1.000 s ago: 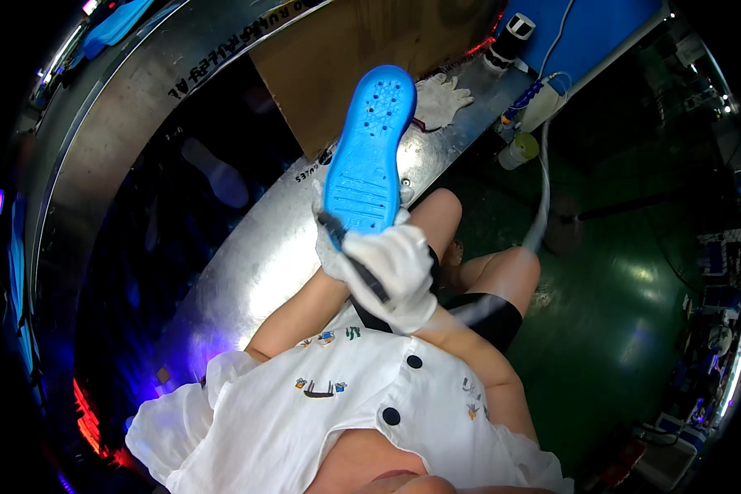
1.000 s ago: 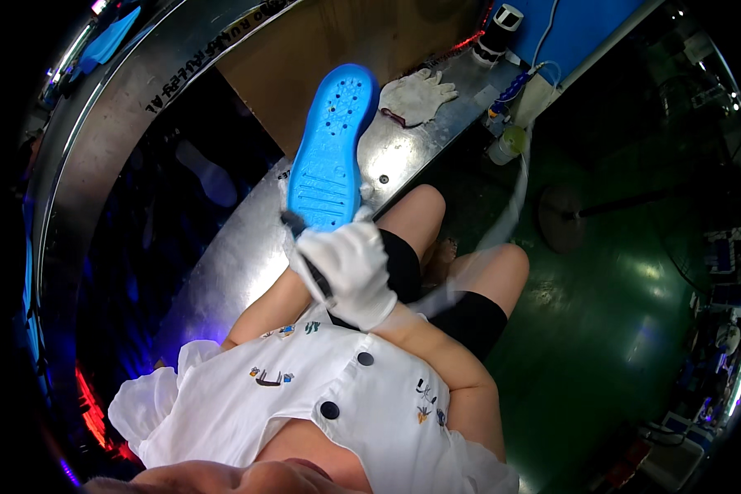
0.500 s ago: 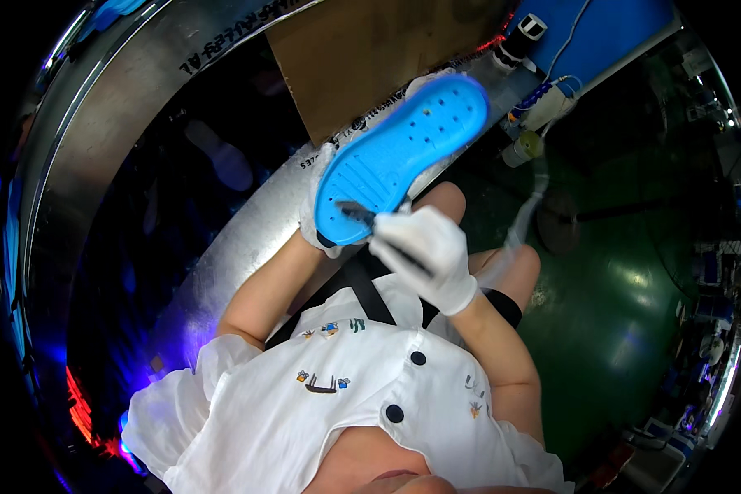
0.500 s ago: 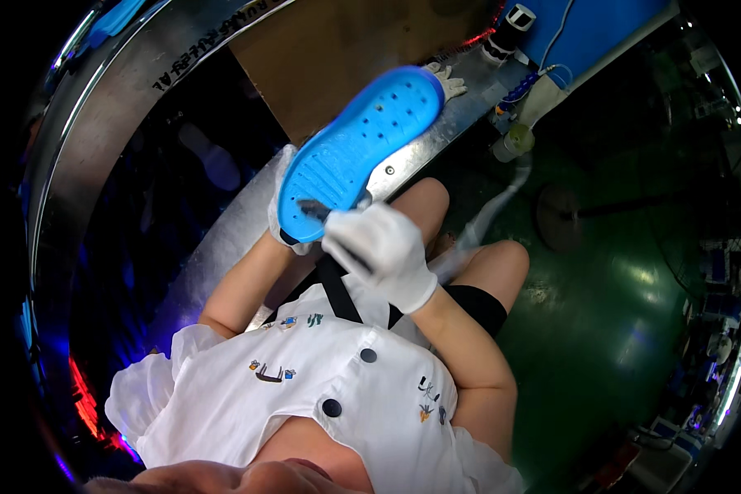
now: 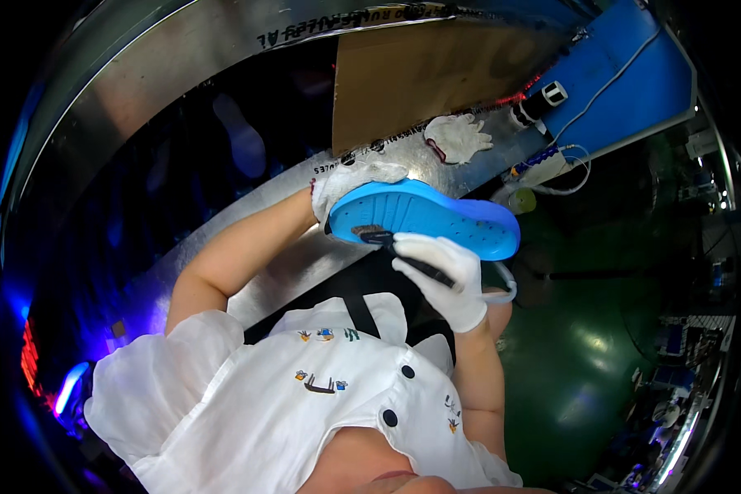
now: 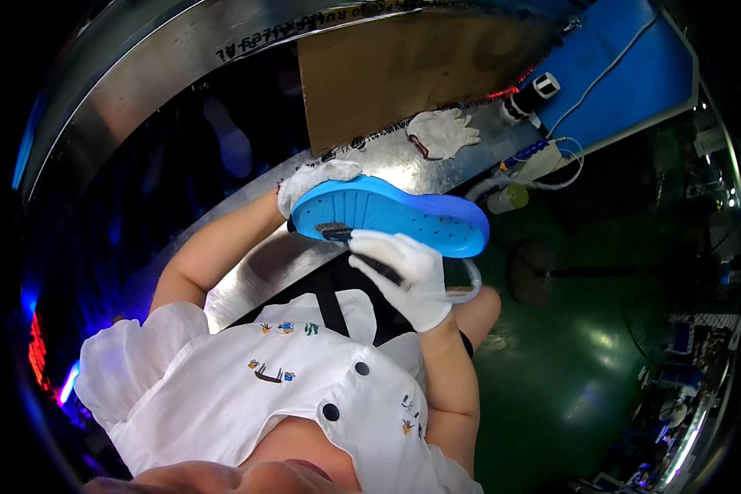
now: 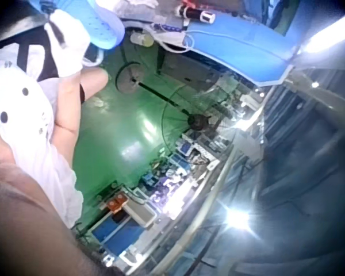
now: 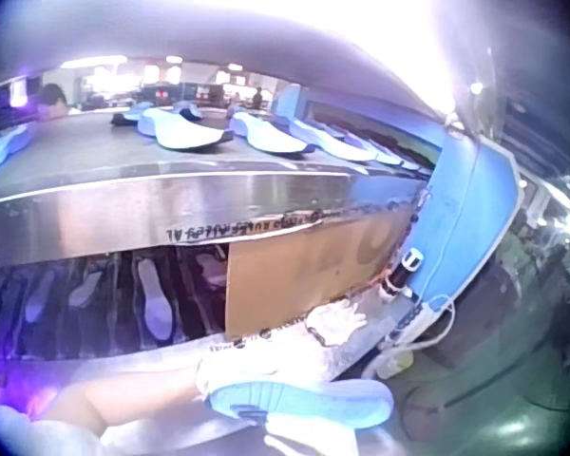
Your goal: The person uses a handheld rotary tool to trim excess material from the edges of blue shoe soles. They pick up each sole from a conveyor belt, hold it with a gloved hand, and carefully grind the perimeter before placing it back on the belt.
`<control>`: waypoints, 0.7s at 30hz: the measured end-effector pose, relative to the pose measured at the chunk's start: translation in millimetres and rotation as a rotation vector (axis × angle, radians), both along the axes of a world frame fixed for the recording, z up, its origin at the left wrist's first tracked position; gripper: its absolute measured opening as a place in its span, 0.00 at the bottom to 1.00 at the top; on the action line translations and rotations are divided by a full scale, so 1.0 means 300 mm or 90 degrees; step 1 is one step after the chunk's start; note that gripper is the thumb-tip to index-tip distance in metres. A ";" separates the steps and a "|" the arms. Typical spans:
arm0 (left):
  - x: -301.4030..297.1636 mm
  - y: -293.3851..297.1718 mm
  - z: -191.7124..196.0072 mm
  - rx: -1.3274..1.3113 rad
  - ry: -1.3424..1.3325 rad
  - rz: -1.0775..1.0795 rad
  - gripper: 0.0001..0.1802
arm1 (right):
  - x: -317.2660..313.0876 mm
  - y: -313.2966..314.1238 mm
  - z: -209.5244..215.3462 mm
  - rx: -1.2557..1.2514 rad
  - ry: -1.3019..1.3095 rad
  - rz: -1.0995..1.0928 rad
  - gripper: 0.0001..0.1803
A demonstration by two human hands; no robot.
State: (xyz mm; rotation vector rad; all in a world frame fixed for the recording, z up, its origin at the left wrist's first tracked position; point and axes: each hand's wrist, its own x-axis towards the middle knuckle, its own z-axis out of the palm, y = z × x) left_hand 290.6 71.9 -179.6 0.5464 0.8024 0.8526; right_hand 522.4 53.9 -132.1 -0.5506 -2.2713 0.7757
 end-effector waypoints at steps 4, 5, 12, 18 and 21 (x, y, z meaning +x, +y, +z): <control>-0.015 0.012 -0.021 0.231 0.122 0.047 0.20 | 0.003 -0.077 0.056 0.120 -0.124 0.033 0.12; -0.009 0.003 0.040 0.164 0.081 0.017 0.19 | 0.010 -0.050 0.024 0.091 0.014 0.026 0.13; -0.037 -0.009 0.135 0.203 0.199 0.034 0.19 | 0.028 -0.073 0.101 0.179 -0.084 0.002 0.13; -0.071 0.043 0.079 0.227 0.247 0.052 0.23 | 0.035 -0.078 0.141 0.193 -0.134 0.006 0.15; -0.075 0.023 0.130 0.226 0.183 0.029 0.24 | 0.067 -0.012 0.122 0.231 -0.018 -0.064 0.16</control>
